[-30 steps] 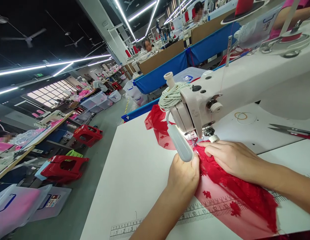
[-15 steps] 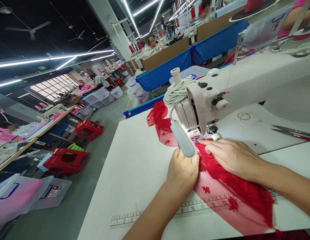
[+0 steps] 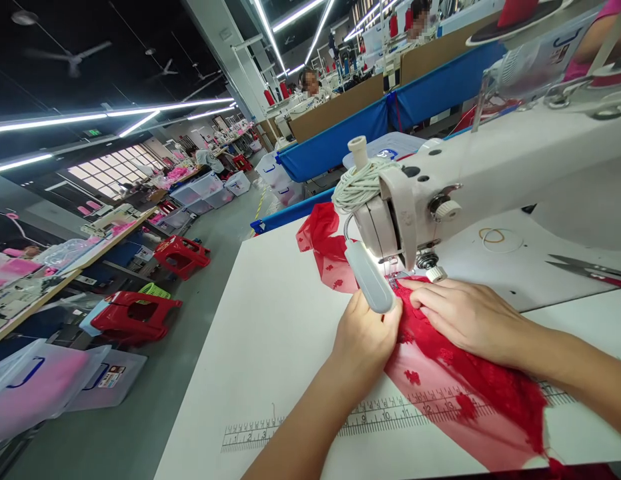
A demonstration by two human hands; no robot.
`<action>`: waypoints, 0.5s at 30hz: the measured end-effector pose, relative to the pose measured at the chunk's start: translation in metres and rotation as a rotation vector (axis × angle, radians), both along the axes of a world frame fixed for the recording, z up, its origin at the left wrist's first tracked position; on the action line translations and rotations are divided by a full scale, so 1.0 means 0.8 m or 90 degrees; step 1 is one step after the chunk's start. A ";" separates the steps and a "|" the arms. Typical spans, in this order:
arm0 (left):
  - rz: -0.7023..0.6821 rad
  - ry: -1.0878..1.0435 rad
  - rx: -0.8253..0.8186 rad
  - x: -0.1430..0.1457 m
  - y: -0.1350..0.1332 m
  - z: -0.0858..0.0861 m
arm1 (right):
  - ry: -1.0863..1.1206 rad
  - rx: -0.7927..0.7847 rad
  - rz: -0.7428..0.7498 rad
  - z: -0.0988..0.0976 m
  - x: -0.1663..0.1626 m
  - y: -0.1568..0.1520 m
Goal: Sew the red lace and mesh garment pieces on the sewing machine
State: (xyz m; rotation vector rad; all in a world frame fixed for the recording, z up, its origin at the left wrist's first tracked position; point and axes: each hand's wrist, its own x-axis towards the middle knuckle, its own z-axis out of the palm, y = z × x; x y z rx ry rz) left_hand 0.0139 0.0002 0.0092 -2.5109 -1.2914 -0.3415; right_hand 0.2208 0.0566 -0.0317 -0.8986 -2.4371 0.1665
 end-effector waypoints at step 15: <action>-0.078 -0.055 -0.082 -0.004 -0.005 -0.009 | 0.037 0.063 0.033 -0.008 0.020 -0.007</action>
